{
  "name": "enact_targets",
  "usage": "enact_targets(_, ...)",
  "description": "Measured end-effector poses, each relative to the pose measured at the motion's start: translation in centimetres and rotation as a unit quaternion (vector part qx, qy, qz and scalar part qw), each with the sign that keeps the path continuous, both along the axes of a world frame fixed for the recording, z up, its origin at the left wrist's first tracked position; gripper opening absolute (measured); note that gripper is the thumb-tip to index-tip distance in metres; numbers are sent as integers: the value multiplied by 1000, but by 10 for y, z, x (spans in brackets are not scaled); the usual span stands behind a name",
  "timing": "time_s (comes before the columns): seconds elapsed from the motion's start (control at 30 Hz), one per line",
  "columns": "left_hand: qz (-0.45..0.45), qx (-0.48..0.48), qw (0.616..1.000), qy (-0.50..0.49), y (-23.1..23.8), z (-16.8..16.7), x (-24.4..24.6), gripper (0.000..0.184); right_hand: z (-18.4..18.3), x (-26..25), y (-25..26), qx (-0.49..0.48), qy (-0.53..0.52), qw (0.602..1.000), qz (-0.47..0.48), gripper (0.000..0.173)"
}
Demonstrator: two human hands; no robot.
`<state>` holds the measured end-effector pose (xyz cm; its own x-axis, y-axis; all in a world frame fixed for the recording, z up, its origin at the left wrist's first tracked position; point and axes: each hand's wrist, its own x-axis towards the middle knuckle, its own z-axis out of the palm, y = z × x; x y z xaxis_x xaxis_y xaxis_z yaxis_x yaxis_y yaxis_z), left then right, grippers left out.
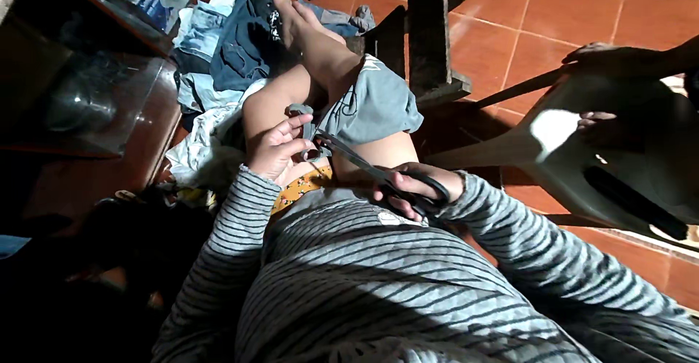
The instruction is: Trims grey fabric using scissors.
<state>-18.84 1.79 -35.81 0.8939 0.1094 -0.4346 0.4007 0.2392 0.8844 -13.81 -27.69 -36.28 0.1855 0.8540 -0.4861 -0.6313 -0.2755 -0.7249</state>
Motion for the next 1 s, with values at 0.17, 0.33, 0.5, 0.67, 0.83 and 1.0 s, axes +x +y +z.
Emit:
enact_targets(0.17, -53, -129, 990, 3, -4, -13, 0, 62, -3, 3, -29, 7, 18, 999, 35, 62)
enact_targets(0.33, 5, 23, 994, -104, -13, -22, 3, 84, -7, -1, -24, 58, 30, 998, 1, 60)
enact_targets(0.5, 31, 140, 965, -218, -10, -15, 0, 98, -14, 1, -2, 99, 15, 995, -7, 64)
enact_targets(0.67, 43, 131, 965, -224, -15, -7, -2, 104, -13, 4, 18, 114, -5, 993, 10, 58)
enact_targets(0.83, 56, 123, 965, -223, -15, -8, -5, 106, -10, 5, 28, 106, -12, 994, -14, 57)
enact_targets(1.0, 52, 126, 961, -239, -20, -6, -8, 108, -18, 9, 48, 132, -5, 991, -15, 56)
